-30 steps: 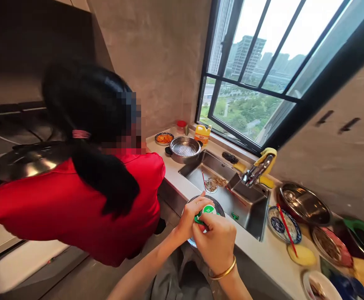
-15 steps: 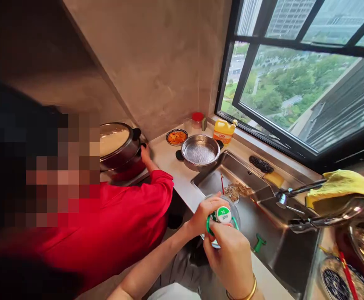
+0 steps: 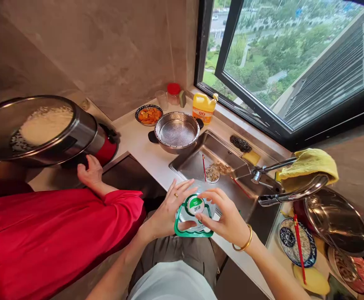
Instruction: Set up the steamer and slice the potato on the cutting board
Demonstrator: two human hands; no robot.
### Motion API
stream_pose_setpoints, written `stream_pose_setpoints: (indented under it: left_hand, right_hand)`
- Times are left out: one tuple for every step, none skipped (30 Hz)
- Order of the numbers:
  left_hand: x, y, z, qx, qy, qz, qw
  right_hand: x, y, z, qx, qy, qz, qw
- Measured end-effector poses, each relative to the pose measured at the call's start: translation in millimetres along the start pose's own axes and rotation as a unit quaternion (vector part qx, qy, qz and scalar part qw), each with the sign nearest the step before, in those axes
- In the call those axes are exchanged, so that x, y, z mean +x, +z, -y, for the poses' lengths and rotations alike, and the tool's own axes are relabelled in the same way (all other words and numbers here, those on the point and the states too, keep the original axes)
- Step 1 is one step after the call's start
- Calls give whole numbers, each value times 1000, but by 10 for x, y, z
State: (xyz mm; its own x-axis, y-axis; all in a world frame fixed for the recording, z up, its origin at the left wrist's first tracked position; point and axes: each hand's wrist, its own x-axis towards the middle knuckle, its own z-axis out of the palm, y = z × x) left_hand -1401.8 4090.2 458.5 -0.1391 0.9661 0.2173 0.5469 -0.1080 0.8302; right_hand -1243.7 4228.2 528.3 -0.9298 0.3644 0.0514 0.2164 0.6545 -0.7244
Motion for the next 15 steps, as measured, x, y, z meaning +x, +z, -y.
stream_pose_setpoints:
  left_hand:
    - [-70,-63,-13,-13,-3,7,1000]
    - [-132,-135,-32,-30,-6,8,1000]
    - [-178,-210,-57,-50,-7,1,999]
    - [-202,-284,-90,-67,-8,-14,998]
    - [-201,-350,-131,-77,-10,-32,996]
    - [-174,-401,-178,-78,-15,-49,996]
    - [-128,-436,-228,-68,-22,-58,996]
    - [-68,-453,-280,-51,-31,-60,996]
    - [-3,-454,-327,-30,-41,-53,997]
    - [57,-443,-369,-10,-50,-40,998]
    - [107,-424,-401,8,-56,-29,998]
    - [142,-403,-425,21,-58,-20,998]
    - [163,-384,-440,33,-57,-14,998]
    - [169,-370,-447,44,-53,-13,998]
    - [165,-360,-450,56,-46,-15,997]
  right_hand:
    - [26,23,-21,12,-6,1,1000]
    - [45,46,-41,23,-12,5,1000]
    - [59,70,-63,33,-18,12,999]
    - [67,98,-88,43,-26,20,999]
    - [69,131,-115,52,-33,25,998]
    - [67,170,-144,61,-38,24,997]
    - [62,213,-171,71,-42,17,996]
    - [53,260,-195,80,-43,2,996]
    - [43,307,-215,88,-43,-16,995]
    - [31,353,-229,93,-43,-33,994]
    - [19,394,-239,94,-44,-49,993]
    - [8,429,-243,92,-46,-62,993]
    - [0,456,-244,89,-49,-75,992]
    - [-5,475,-244,86,-53,-86,991]
    - [-8,488,-244,85,-57,-97,990]
